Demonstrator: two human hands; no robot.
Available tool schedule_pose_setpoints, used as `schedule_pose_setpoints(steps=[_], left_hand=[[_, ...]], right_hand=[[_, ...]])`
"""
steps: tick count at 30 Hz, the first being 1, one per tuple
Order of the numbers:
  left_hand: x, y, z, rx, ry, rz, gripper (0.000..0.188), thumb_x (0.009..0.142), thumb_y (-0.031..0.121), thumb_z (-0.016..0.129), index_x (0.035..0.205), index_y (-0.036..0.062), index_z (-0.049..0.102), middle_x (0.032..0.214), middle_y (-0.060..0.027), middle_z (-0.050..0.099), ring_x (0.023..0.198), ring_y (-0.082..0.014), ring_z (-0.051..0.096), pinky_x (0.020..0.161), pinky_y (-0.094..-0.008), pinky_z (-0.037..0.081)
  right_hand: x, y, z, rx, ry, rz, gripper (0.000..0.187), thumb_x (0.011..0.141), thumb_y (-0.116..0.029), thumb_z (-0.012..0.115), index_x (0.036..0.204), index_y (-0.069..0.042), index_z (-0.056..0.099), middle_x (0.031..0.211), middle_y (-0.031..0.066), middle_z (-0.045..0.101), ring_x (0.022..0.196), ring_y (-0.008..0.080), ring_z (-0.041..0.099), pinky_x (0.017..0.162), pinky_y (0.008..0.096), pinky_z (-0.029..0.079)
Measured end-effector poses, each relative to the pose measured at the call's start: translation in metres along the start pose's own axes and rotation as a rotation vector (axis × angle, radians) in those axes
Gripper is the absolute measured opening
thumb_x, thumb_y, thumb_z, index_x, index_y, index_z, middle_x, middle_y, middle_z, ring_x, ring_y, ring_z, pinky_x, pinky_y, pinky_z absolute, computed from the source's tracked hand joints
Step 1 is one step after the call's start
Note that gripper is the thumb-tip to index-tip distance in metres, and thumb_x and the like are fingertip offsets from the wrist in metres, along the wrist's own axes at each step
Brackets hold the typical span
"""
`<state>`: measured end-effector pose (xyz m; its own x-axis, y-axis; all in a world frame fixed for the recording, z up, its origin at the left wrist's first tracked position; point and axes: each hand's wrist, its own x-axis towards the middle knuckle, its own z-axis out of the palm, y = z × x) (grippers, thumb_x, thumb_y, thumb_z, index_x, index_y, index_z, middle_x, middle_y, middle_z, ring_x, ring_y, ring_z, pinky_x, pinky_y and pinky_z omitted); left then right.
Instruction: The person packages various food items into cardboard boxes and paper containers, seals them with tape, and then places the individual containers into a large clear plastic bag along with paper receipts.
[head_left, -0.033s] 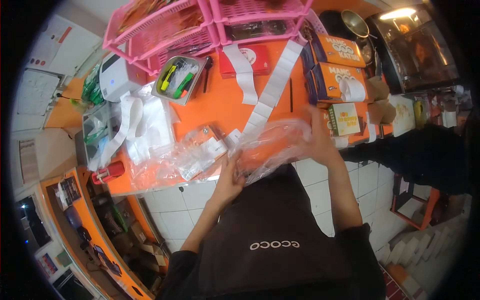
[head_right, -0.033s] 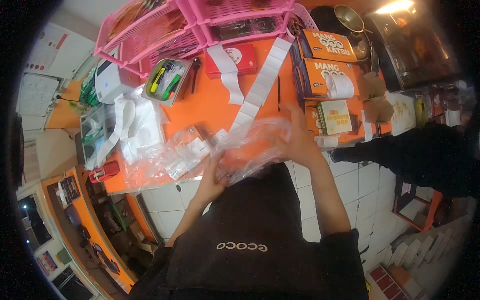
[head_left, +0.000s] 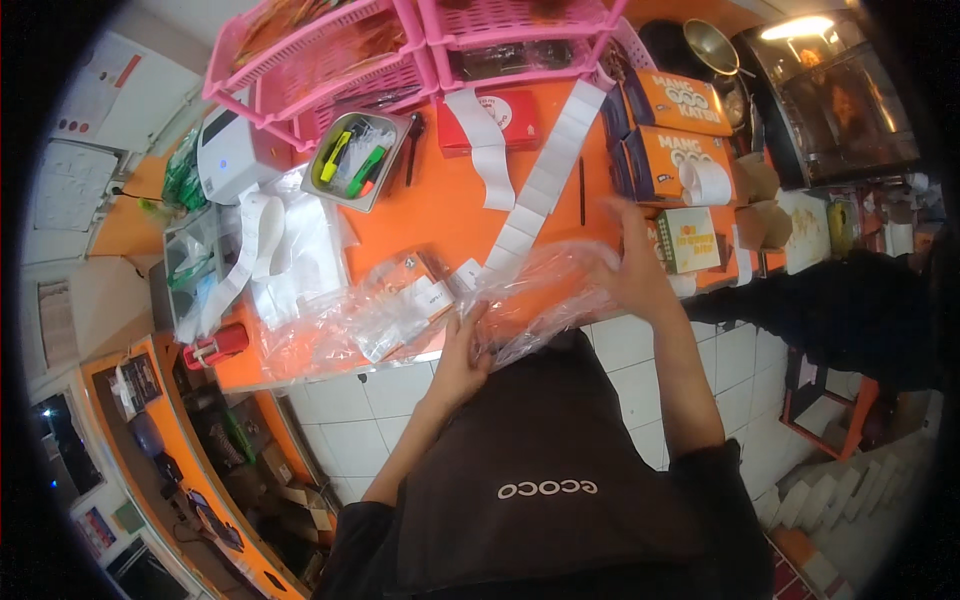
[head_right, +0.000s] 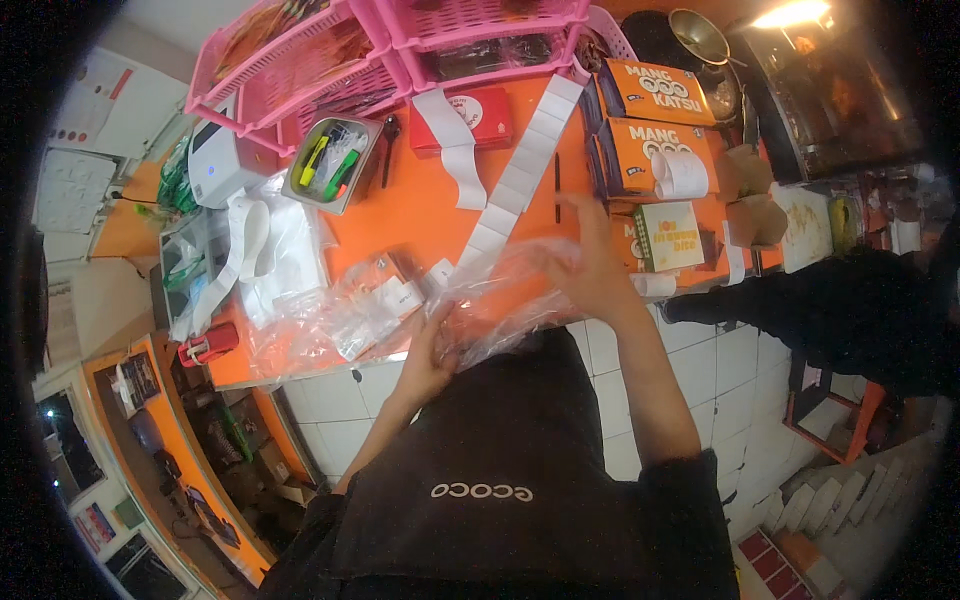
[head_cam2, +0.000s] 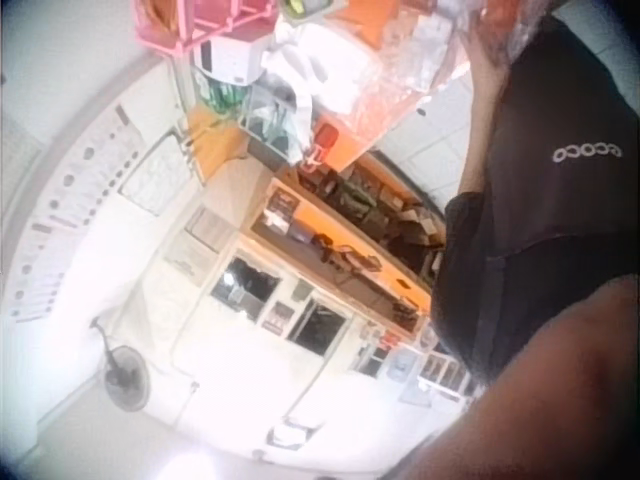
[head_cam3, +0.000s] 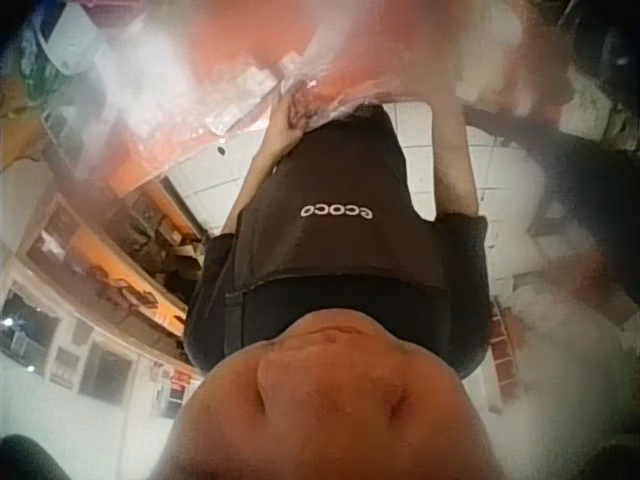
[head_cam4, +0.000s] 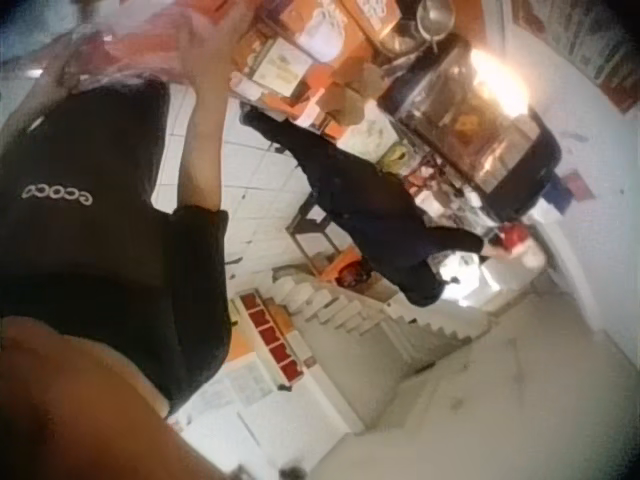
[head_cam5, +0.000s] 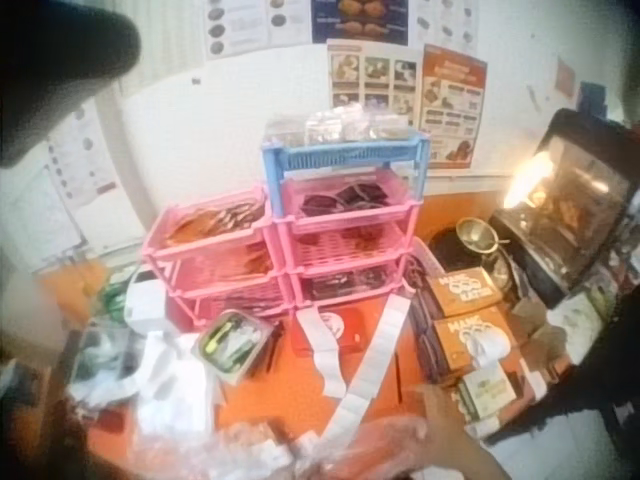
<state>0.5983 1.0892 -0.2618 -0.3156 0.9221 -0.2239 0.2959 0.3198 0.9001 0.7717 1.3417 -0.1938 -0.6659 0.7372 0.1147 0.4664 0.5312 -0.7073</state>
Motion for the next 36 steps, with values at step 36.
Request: schedule_pose_setpoints(steps=[36], left_hand=[[0.078, 0.098, 0.078, 0.412, 0.494, 0.362, 0.079, 0.079, 0.015, 0.083, 0.145, 0.0013, 0.042, 0.152, -0.0213, 0.039, 0.138, -0.0387, 0.043, 0.114, -0.0500, 0.035]], right_hand=[[-0.081, 0.202, -0.342, 0.080, 0.383, 0.563, 0.019, 0.101, -0.007, 0.055, 0.106, 0.004, 0.069, 0.093, 0.0037, 0.072, 0.082, 0.0067, 0.062, 0.076, 0.0245, 0.049]])
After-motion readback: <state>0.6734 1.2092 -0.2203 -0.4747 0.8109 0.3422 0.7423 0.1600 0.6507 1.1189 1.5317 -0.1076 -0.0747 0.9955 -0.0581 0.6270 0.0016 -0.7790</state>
